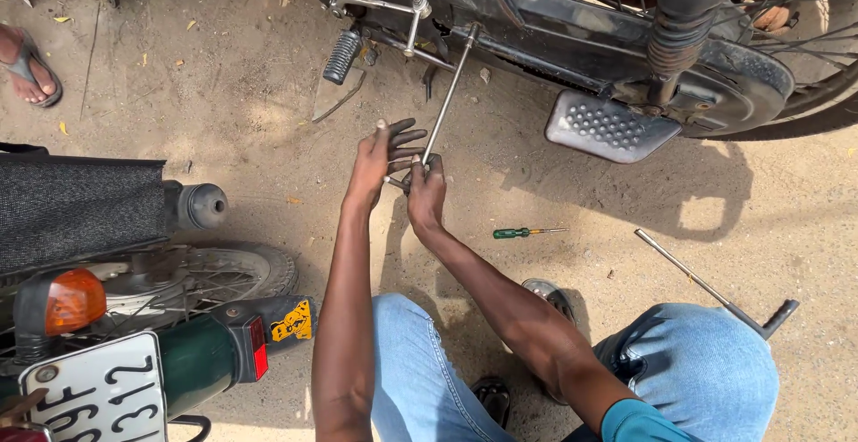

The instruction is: Repairing a motorcycle by loosening and tightening bolts on the rear wheel and chain guard

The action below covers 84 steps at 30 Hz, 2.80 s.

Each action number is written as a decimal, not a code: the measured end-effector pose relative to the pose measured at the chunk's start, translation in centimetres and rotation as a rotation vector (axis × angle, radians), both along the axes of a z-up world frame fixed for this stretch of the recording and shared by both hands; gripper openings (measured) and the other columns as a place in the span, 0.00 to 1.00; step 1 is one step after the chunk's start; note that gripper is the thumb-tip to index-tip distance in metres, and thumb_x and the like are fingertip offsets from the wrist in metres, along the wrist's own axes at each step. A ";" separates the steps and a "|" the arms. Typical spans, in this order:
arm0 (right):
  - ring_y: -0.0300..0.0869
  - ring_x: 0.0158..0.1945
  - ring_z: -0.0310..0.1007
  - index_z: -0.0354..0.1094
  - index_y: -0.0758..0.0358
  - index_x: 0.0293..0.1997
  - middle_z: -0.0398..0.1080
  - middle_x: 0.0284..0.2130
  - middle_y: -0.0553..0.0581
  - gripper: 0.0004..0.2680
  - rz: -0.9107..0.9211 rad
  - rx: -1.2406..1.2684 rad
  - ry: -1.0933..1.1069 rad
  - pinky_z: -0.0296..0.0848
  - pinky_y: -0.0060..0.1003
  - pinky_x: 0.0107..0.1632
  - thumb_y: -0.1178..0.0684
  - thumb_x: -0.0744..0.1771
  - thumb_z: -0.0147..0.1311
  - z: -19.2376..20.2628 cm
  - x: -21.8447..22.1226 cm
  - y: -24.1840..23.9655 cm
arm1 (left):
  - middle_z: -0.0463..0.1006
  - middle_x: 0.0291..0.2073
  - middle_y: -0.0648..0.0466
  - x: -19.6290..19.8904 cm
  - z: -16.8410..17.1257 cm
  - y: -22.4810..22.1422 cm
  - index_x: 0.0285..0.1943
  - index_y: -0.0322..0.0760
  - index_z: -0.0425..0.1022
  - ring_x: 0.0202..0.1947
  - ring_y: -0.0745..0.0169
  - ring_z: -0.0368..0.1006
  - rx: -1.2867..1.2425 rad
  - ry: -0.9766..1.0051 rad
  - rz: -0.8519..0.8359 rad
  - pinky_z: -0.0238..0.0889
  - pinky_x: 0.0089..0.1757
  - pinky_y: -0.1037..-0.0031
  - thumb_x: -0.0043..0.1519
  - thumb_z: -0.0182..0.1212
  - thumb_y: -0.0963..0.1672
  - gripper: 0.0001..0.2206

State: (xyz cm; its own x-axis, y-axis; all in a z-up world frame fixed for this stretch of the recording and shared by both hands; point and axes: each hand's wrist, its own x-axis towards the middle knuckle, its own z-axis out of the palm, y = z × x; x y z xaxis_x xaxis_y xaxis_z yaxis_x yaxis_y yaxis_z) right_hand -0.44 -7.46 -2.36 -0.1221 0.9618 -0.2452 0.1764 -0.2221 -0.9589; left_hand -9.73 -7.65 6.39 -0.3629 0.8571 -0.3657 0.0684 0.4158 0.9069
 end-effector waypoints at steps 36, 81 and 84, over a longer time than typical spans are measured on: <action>0.48 0.52 0.75 0.66 0.68 0.58 0.73 0.51 0.67 0.12 0.493 -0.441 0.509 0.80 0.42 0.48 0.55 0.70 0.53 -2.3 4.0 7.6 | 0.72 0.33 0.46 -1.3 -12.9 -1.0 0.55 0.31 0.66 0.23 0.57 0.66 -0.083 -0.433 0.892 0.59 0.24 0.66 0.72 0.46 0.51 0.18; 0.36 0.30 0.76 0.72 0.70 0.44 0.78 0.36 0.65 0.08 0.432 -0.395 0.485 0.77 0.27 0.32 0.55 0.66 0.61 0.1 4.4 12.1 | 0.77 0.43 0.31 0.9 -5.4 -7.5 0.59 0.17 0.68 0.42 0.40 0.78 0.169 0.774 0.016 0.76 0.39 0.52 0.58 0.66 0.41 0.24; 0.37 0.29 0.74 0.70 0.73 0.43 0.75 0.34 0.65 0.07 0.421 -0.322 0.445 0.75 0.29 0.30 0.57 0.68 0.63 -0.7 4.1 12.1 | 0.80 0.42 0.36 2.0 -5.8 -7.0 0.56 0.18 0.74 0.42 0.43 0.78 0.244 0.311 -0.036 0.76 0.40 0.54 0.61 0.64 0.39 0.16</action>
